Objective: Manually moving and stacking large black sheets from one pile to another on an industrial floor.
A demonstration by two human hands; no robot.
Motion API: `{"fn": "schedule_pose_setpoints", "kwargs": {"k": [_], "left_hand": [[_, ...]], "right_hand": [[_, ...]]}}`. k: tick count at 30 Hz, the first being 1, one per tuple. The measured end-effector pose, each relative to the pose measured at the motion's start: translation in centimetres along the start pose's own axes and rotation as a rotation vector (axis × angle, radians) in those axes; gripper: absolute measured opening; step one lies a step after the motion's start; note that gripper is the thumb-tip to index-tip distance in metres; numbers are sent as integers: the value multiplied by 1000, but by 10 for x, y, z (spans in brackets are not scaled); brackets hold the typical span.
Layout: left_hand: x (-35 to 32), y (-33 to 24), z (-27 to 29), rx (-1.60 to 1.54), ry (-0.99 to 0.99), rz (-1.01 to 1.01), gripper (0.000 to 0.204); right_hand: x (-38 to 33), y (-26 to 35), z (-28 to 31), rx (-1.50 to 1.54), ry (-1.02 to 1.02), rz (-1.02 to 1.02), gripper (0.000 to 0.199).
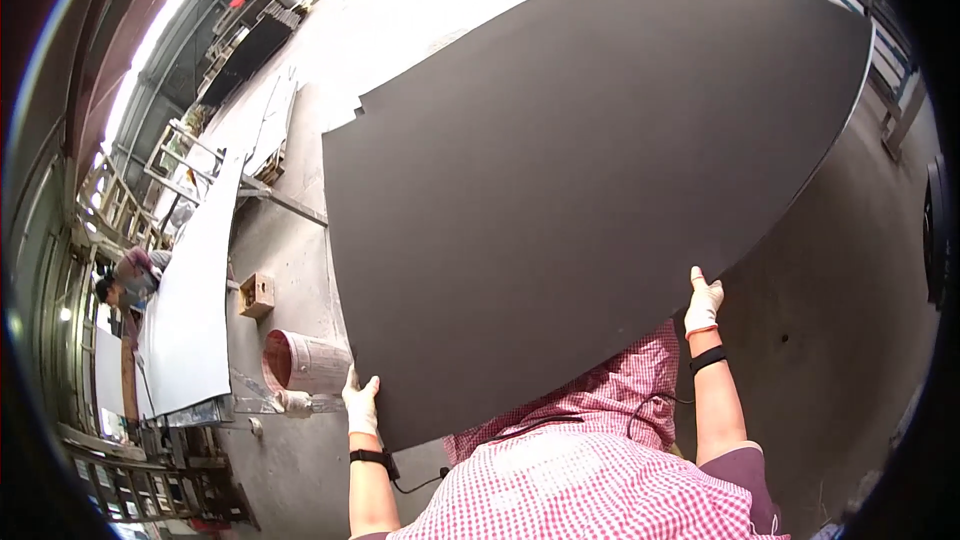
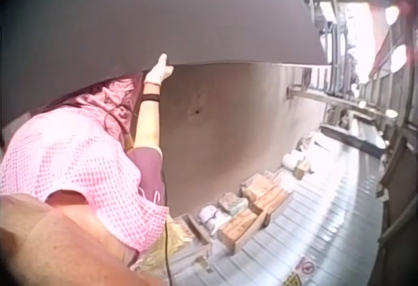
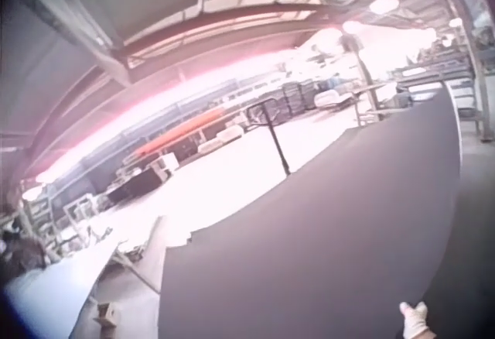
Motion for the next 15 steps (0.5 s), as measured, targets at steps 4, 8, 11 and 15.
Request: {"fn": "schedule_pose_setpoints", "kwargs": {"k": [4,8,11,15], "left_hand": [[40,-33,-101,-300,193,71,58],[70,5,-179,-243,172,169,65],[83,-7,-217,-327,233,219,72],[92,-21,-237,126,113,291,73]], "right_hand": [[19,-41,-30,208,113,-286,30],[34,-8,-78,-13,172,-351,48],[4,4,-98,-152,221,-370,58],[-104,-10,-99,71,560,-981,66]]}}
Point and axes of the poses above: each hand's wrist, its own x-axis towards the middle knuckle, its own z-axis out of the back of the hand, y = z × x, the point moved 3 cm from there along x, towards the middle knuckle, and after that the axes turned 11 degrees about x, right-handed, at the moved point
